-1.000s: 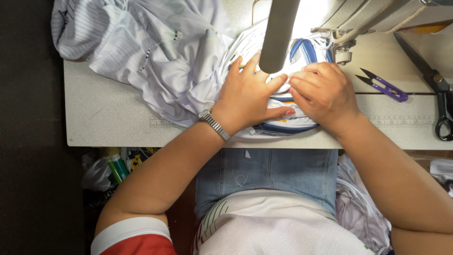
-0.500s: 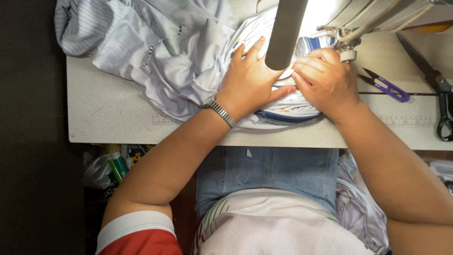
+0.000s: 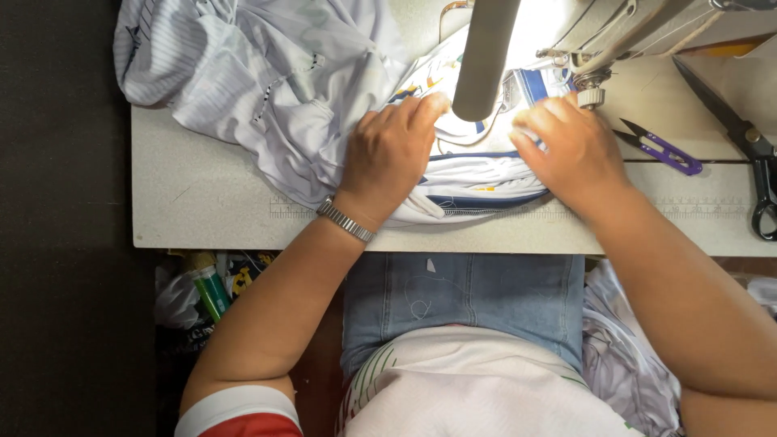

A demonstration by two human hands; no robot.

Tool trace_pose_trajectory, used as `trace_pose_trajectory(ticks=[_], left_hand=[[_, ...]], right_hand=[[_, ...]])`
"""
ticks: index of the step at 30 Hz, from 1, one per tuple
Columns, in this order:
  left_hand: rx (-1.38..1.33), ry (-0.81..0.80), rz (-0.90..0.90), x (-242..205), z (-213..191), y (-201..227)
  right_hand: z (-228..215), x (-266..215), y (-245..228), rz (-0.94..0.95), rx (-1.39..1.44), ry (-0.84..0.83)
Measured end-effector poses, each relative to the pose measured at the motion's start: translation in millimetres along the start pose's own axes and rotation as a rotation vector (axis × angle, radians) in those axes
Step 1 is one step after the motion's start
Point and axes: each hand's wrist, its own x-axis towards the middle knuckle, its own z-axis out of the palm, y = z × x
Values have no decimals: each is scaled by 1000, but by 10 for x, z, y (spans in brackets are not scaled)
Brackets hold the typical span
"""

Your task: The person is inspecting the collar of a garment and using thread snips to remove excess threads.

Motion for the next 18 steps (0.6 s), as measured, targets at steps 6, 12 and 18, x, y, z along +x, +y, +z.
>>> trace_pose_trajectory(ticks=[6,12,18], left_hand=[[114,-41,-111,107,312,99],[200,-191,-204,186,357,199],[-230,38,340,115,-46,163]], right_hand=[[-724,-184,-72,388,-93,-602],[-970,23,-408,353,-259,-852],[-556,-148,-127,-49,113,24]])
